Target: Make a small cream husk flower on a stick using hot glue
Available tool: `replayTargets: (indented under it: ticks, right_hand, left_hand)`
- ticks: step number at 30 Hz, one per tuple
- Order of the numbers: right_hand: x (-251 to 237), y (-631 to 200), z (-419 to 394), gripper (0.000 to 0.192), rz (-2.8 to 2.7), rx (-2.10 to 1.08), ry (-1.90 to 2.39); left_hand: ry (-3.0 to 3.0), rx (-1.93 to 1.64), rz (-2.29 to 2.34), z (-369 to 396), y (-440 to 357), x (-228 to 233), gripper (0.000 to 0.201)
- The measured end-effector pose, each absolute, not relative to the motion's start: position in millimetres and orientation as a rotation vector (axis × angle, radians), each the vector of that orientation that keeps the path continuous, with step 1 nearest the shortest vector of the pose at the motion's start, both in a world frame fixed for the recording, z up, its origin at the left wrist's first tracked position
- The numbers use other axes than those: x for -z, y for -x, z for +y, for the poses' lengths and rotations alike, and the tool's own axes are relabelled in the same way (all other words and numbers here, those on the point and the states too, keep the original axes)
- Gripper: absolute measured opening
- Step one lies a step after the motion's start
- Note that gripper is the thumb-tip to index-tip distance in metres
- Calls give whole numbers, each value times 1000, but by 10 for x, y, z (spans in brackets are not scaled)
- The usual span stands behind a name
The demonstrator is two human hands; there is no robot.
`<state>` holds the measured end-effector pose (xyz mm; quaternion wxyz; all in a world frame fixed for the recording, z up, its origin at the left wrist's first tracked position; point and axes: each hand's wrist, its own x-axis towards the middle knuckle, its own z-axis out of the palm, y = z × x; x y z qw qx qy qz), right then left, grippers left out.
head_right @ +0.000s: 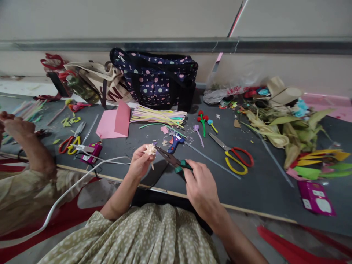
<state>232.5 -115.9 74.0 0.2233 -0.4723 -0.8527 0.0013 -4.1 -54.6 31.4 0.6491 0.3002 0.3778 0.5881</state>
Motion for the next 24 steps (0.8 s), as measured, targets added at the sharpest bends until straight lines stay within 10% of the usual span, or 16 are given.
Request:
replayTargets:
  ticks: [24]
  right_hand:
    - [-640, -2417, -1171, 37, -2162, -255, 1464]
  left_hand:
    - [-603, -1256, 743, -472, -19, -401, 47]
